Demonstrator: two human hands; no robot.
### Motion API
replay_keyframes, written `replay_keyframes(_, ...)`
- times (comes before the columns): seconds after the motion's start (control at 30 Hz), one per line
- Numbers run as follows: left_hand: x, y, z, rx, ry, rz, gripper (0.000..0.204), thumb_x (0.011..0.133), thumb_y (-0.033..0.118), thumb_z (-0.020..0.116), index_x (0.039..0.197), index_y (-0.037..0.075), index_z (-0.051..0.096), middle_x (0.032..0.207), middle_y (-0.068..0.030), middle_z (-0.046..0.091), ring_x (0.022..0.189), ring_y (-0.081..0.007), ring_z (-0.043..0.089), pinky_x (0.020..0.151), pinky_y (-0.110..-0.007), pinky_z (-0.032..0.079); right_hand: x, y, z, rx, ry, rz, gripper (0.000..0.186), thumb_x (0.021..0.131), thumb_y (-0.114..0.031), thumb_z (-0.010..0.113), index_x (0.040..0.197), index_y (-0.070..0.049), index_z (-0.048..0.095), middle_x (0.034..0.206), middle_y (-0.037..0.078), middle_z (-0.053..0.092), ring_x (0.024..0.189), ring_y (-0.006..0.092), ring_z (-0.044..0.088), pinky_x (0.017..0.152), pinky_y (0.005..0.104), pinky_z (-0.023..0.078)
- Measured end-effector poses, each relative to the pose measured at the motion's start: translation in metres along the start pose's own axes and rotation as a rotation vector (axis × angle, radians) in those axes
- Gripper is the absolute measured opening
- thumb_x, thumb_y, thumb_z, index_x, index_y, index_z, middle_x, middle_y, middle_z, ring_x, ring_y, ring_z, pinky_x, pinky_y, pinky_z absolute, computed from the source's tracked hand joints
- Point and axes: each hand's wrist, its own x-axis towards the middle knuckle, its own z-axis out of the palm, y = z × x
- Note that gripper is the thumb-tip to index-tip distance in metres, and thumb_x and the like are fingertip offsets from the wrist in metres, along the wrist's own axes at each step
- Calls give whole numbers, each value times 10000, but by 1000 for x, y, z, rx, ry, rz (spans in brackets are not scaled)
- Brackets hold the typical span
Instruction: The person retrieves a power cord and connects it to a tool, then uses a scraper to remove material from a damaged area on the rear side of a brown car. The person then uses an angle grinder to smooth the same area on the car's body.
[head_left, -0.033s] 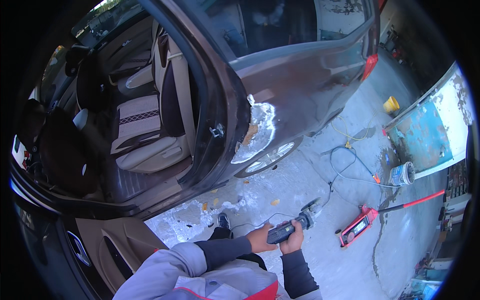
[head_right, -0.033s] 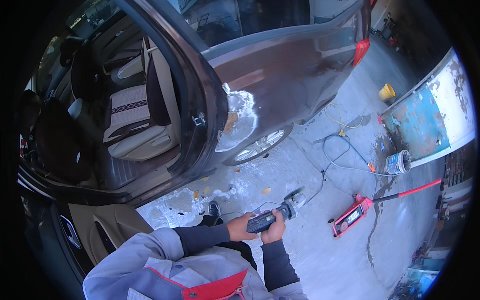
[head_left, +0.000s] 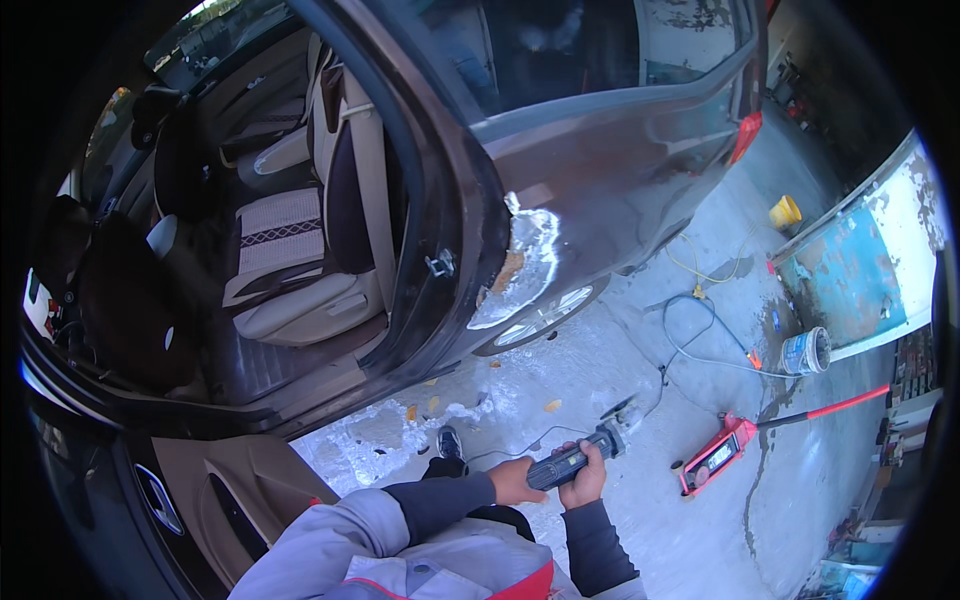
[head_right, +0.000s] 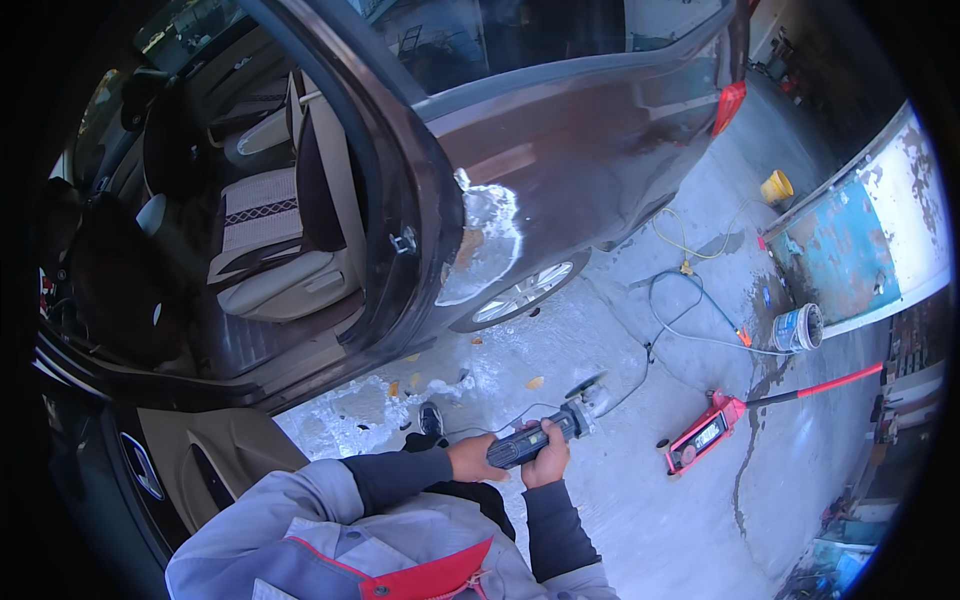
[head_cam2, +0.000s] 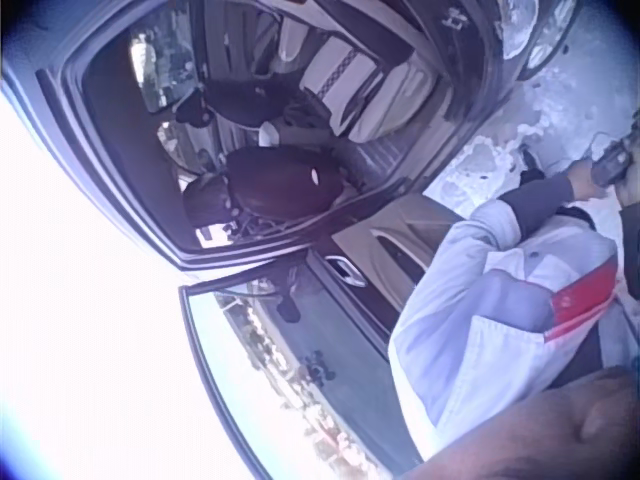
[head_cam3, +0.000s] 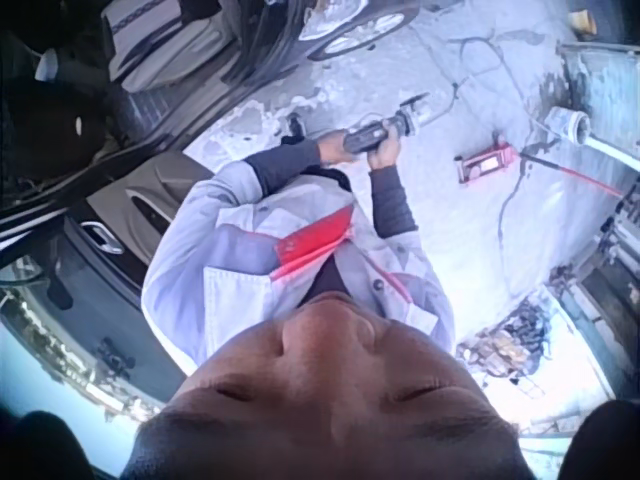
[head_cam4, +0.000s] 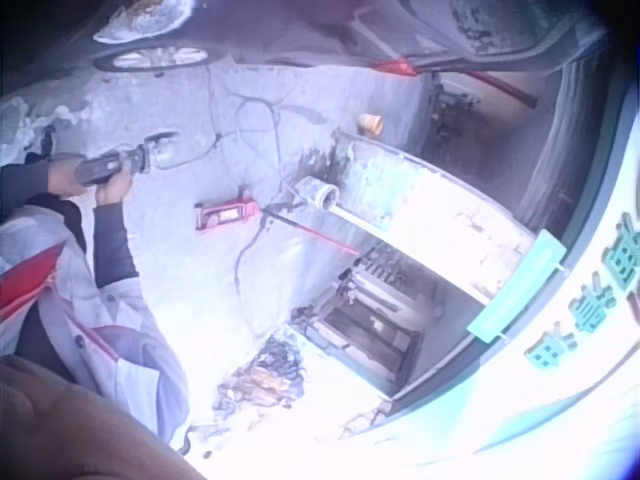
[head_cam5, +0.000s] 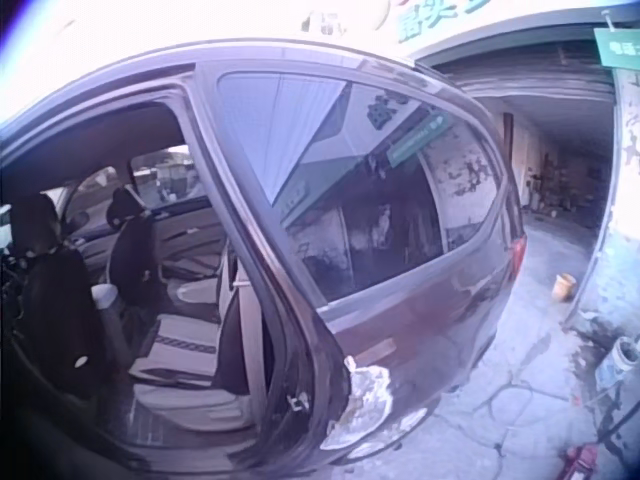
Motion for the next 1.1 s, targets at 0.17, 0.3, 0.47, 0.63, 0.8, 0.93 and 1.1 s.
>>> replay_keyframes(0.17,-42,-37,-40,6,30,-281,735,826,424,852,1281,-30,496,1071,-269,699,1002,-422,706,893,-455,550,24,41,66,-25,-6,90,243,946,-197,718,1114,-60,607,929,118,678,870,281,684,837,451,573)
replay_keyframes(0.3,-56,-48,-69,-2,123,-209,714,849,403,852,1306,-21,502,1079,-244,705,959,-387,721,854,-441,563,55,67,96,-192,59,134,226,947,-199,729,1091,-70,612,853,90,636,755,248,658,712,431,573)
replay_keyframes(0.47,-75,-86,-83,-611,-70,-361,716,921,180,802,1518,22,438,1226,-118,694,981,-224,693,873,-407,571,62,82,111,-223,-3,213,175,905,-130,707,1015,-21,624,842,119,652,731,279,674,701,430,582)
replay_keyframes(0.63,-77,-98,-64,-283,179,-130,687,888,159,788,1483,23,473,1158,-198,709,990,-309,724,884,-410,566,73,87,114,-304,-53,252,171,904,-137,692,1000,-20,613,830,122,650,734,271,673,697,439,588)
replay_keyframes(0.8,-54,-82,-54,-171,217,-197,642,875,174,775,1431,13,497,1103,-234,702,1027,-362,716,921,-428,552,93,75,106,-423,-59,207,185,902,-163,684,992,-15,619,826,117,634,731,272,677,664,445,593)
replay_keyframes(0.93,-30,-69,-58,-131,40,-271,737,863,280,809,1452,-9,474,1212,-241,685,1115,-357,692,979,-415,534,105,58,92,-442,-2,134,183,892,-134,704,978,7,624,794,117,639,673,261,666,635,417,587)
replay_keyframes(1.1,3,-50,-47,-96,29,-323,804,878,396,796,1434,-79,461,1265,-269,676,1150,-373,685,997,-421,528,106,35,82,-501,19,-34,166,863,-63,730,956,16,618,767,108,640,616,231,652,593,374,563)
